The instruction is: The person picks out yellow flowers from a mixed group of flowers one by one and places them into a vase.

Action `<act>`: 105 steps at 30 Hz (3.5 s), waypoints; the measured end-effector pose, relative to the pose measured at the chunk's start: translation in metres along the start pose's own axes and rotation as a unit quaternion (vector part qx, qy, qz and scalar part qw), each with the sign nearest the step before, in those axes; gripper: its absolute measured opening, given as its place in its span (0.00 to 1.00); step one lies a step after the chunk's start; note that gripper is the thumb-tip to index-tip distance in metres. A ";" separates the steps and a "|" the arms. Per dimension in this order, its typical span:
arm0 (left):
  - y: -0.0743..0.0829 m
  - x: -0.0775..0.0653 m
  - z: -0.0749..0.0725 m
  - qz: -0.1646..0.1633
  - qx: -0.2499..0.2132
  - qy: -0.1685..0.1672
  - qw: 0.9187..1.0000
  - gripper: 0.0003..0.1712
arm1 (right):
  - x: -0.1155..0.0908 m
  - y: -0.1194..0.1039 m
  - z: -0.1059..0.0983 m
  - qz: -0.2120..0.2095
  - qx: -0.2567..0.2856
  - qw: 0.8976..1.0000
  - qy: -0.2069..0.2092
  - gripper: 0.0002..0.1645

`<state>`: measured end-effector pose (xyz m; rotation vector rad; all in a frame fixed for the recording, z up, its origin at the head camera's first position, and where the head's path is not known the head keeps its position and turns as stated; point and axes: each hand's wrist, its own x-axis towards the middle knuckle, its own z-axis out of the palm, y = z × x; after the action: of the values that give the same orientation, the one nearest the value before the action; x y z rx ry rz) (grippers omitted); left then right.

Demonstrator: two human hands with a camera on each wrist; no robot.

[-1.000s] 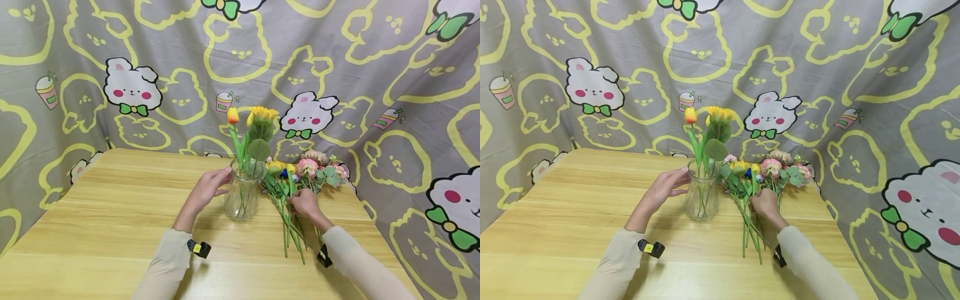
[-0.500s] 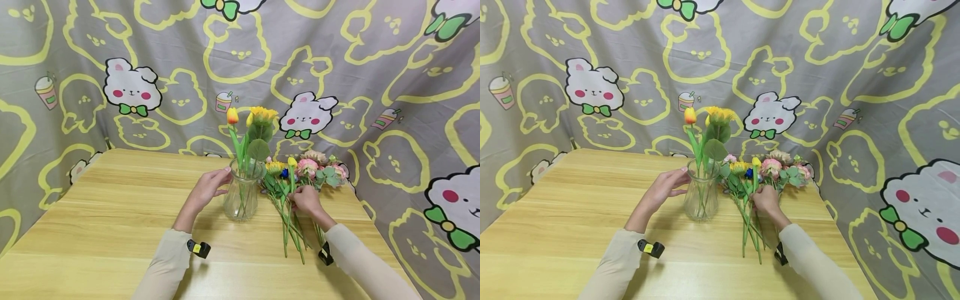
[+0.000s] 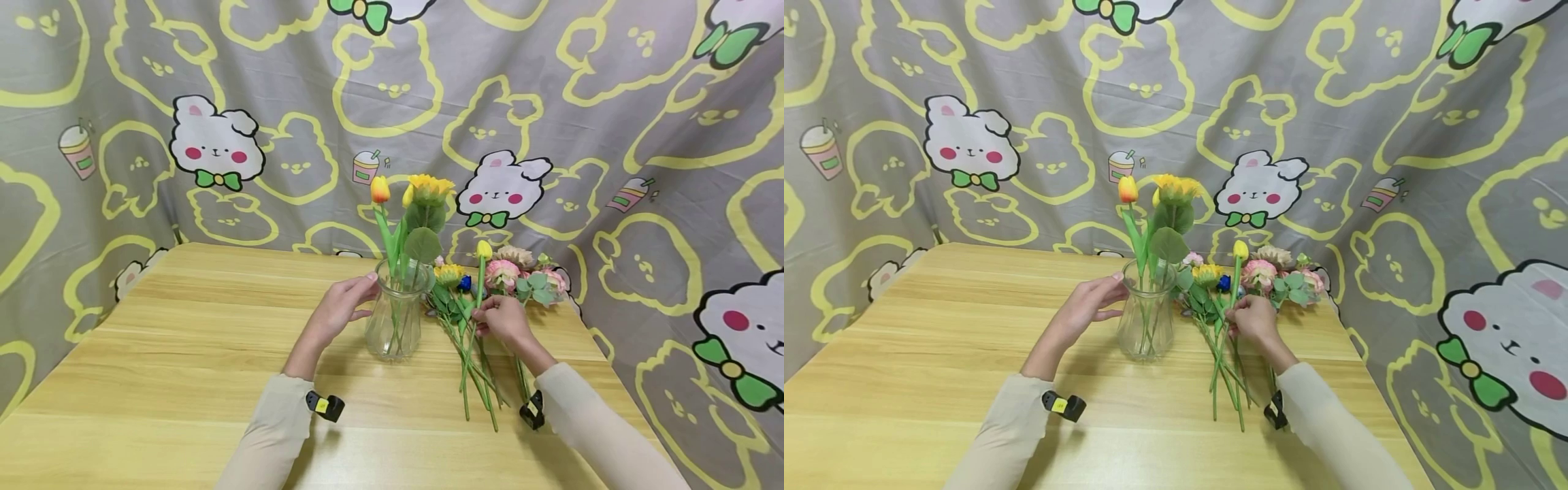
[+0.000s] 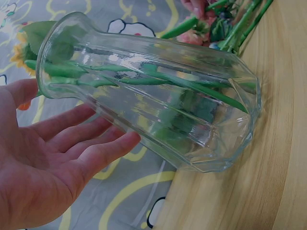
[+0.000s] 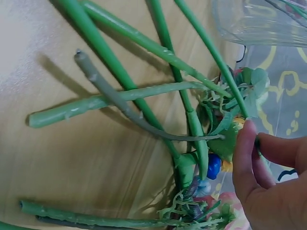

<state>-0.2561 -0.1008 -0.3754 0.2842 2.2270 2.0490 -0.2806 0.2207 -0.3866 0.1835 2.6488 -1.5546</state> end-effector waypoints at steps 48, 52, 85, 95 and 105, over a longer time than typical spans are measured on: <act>0.001 -0.001 0.000 -0.002 -0.004 -0.001 1.000 0.39 | -0.008 -0.026 -0.005 -0.002 0.158 0.987 -0.038 0.19; 0.002 -0.002 0.000 0.000 -0.004 -0.001 1.000 0.39 | -0.009 -0.029 -0.005 -0.002 0.175 0.984 -0.033 0.18; 0.002 -0.001 0.000 -0.008 -0.005 0.000 1.000 0.39 | -0.015 -0.064 -0.022 -0.030 0.236 0.971 -0.022 0.08; 0.002 -0.001 0.000 0.003 0.003 -0.005 1.000 0.40 | -0.015 -0.074 -0.028 -0.024 0.222 0.975 -0.017 0.10; 0.003 -0.002 0.000 0.000 -0.002 -0.001 1.000 0.40 | -0.014 -0.083 -0.031 -0.055 0.238 0.970 -0.019 0.06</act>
<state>-0.2541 -0.1005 -0.3728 0.2850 2.2218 2.0525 -0.2774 0.2067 -0.2977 0.0283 2.2441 -2.1817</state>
